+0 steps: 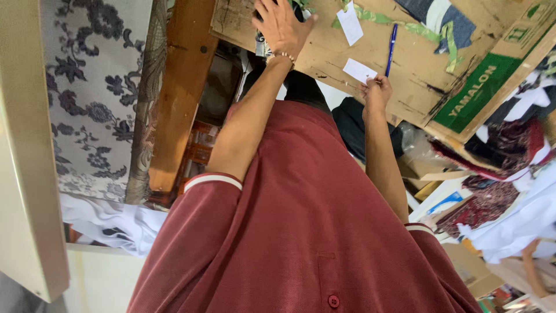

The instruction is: The person writes on small paper tags using a pen, then moves around the room to pick up and sort folded fabric pieces from a wooden crate. They place the fabric into a cardboard box and continue handling additional fabric bundles.

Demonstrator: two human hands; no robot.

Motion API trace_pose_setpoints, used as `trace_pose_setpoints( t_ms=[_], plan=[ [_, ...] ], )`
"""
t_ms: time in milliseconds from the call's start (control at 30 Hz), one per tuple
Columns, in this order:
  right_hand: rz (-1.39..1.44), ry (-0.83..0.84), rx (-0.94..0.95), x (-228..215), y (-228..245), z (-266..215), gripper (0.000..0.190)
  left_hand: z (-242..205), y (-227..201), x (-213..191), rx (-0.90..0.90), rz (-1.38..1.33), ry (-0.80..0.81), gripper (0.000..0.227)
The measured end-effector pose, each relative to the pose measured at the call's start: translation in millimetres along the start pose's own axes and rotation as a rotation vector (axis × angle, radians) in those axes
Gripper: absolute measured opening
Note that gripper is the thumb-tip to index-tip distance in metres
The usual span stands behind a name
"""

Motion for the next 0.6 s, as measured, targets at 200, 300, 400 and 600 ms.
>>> trace_pose_setpoints(
  t_ms=[200,300,400,600],
  plan=[
    [0.087,-0.003,-0.027,6.6,-11.8,5.0,0.004,11.7,28.5,28.6,0.076,-0.136,0.025,0.055],
    [0.049,-0.027,-0.06,11.0,-15.1,9.5,0.003,34.0,62.5,37.1,0.086,-0.084,0.341,0.058],
    [0.071,-0.045,-0.064,14.6,-18.7,22.5,0.005,63.7,100.7,8.7,-0.132,-0.625,0.351,0.068],
    [0.115,-0.03,-0.207,27.2,-27.3,43.0,0.016,73.0,130.7,-42.2,-0.651,-1.022,0.744,0.075]
  ],
)
Point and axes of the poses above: each hand's wrist, its own z-axis towards the middle knuckle, its own x-axis out of the palm, y = z × x, the point moved 4 cm from there along z, towards the middle knuckle, and after that the axes turned 13 degrees about -y, right-handed, at the moved point
